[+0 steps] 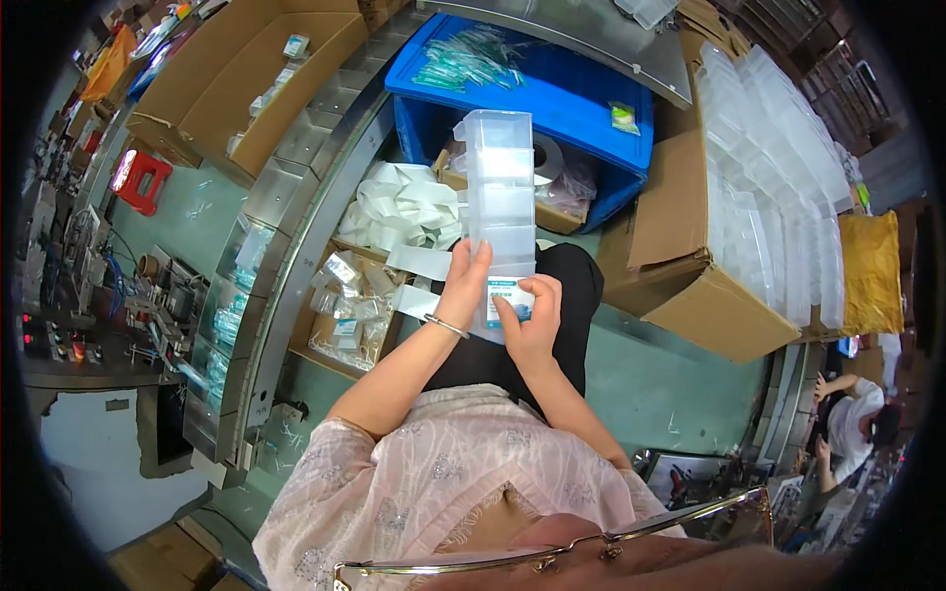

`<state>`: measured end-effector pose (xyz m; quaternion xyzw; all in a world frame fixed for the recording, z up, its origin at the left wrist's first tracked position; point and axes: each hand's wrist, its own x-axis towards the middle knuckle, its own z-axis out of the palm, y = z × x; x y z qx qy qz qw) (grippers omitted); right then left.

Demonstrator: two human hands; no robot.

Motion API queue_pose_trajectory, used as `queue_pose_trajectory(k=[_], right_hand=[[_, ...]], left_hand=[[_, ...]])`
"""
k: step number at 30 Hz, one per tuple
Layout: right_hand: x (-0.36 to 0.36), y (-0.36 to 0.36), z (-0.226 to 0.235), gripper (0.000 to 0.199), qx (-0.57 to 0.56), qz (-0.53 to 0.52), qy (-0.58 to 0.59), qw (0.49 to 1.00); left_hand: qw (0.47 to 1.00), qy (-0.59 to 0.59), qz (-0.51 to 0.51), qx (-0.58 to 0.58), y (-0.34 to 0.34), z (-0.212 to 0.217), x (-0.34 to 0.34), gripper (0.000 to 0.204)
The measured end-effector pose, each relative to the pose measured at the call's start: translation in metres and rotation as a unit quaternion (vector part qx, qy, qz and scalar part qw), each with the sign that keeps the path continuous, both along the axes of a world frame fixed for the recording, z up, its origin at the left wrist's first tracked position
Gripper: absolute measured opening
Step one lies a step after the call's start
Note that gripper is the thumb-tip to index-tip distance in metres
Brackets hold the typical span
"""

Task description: The person packs bagged floss picks into plastic cases, closes the lids, and stacks them inside a cardboard box. The person then peels adhesive labels from a roll and applies them onto plastic cases by hand.

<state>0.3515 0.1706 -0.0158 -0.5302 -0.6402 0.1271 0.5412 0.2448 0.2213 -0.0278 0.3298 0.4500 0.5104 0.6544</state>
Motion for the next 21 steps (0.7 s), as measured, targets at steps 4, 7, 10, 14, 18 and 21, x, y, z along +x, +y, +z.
queue_pose_trajectory(k=[4,7,10,14,18,21], right_hand=[[0.000,0.000,-0.001,0.038,-0.001,-0.004,-0.005,1.000],[0.000,0.000,-0.002,0.039,0.000,-0.006,-0.015,1.000],[0.001,-0.002,-0.003,0.040,-0.014,-0.018,-0.021,1.000],[0.001,-0.008,0.007,0.036,-0.020,-0.067,-0.124,0.990],[0.044,-0.005,-0.014,0.026,-0.060,-0.162,-0.168,0.971],[0.065,0.003,-0.024,0.027,-0.055,-0.152,-0.162,0.973]], left_hand=[[1.000,0.006,-0.003,0.006,-0.002,0.002,0.000,0.052],[1.000,0.012,-0.001,0.008,-0.003,0.004,-0.001,0.053],[1.000,0.021,-0.004,0.015,-0.004,0.009,0.002,0.054],[0.998,0.031,0.047,0.025,-0.003,-0.009,-0.001,0.052],[0.997,-0.068,0.024,0.025,0.000,-0.001,-0.009,0.045],[0.968,-0.250,-0.028,-0.014,0.009,-0.004,0.005,0.049]])
